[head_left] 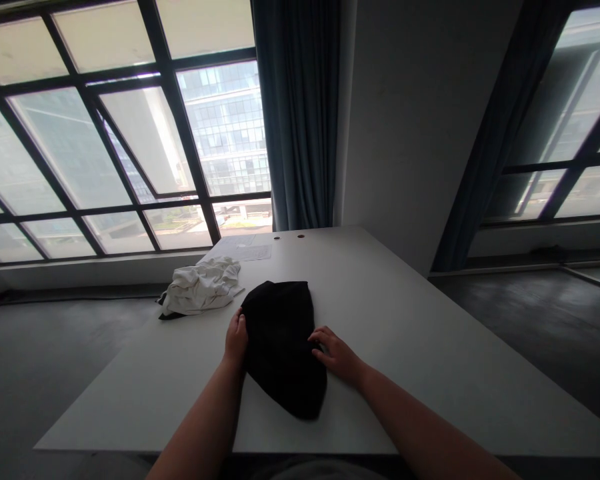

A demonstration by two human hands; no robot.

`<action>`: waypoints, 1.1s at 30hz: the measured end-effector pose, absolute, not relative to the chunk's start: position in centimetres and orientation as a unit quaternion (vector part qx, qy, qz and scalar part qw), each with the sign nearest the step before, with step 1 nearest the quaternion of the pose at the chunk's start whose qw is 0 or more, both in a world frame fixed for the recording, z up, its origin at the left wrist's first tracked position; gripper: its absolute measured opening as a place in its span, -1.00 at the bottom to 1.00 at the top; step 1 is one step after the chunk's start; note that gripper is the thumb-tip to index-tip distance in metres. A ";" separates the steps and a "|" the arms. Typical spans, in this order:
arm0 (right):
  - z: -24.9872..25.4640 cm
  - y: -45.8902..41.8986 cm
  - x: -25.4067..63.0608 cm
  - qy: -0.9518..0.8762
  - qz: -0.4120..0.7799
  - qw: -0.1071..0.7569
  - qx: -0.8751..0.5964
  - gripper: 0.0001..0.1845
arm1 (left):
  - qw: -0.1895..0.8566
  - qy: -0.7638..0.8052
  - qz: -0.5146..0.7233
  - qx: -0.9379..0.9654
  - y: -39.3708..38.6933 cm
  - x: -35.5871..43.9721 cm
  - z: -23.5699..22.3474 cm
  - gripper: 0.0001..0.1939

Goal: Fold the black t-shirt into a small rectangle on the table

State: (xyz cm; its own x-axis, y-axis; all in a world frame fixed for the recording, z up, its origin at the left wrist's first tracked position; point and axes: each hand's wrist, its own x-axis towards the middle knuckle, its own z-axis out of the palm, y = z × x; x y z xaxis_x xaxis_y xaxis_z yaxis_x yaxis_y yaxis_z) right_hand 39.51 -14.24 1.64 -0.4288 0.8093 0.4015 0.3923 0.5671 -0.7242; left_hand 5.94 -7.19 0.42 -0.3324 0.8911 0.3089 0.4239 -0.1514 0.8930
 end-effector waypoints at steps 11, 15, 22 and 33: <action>1.3 -14.3 39.4 -0.794 0.295 0.362 -0.389 -0.72 | 0.140 0.702 0.550 0.430 -6.8 -1.7 1.2 -0.50; 1.3 -14.3 39.3 -0.793 0.298 0.363 -0.387 -0.72 | 0.134 0.724 0.544 0.402 -6.8 -4.0 1.3 -0.54; 1.6 -14.2 39.3 -0.820 0.250 0.336 -0.390 -0.81 | 0.163 0.724 0.522 0.420 -6.8 -4.6 1.2 -0.58; 1.5 -14.1 39.5 -0.823 0.246 0.329 -0.392 -0.81 | 0.183 0.702 0.542 0.424 -7.3 -4.5 1.5 -0.54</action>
State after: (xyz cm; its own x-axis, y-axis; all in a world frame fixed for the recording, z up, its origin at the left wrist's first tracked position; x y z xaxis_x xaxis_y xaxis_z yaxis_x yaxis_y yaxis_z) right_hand 39.47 -14.14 1.51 -0.4763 0.8070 0.3492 0.4827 0.5719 -0.6633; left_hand -4.54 -7.32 1.53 -0.5737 0.7938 0.2017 0.3968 0.0539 0.9163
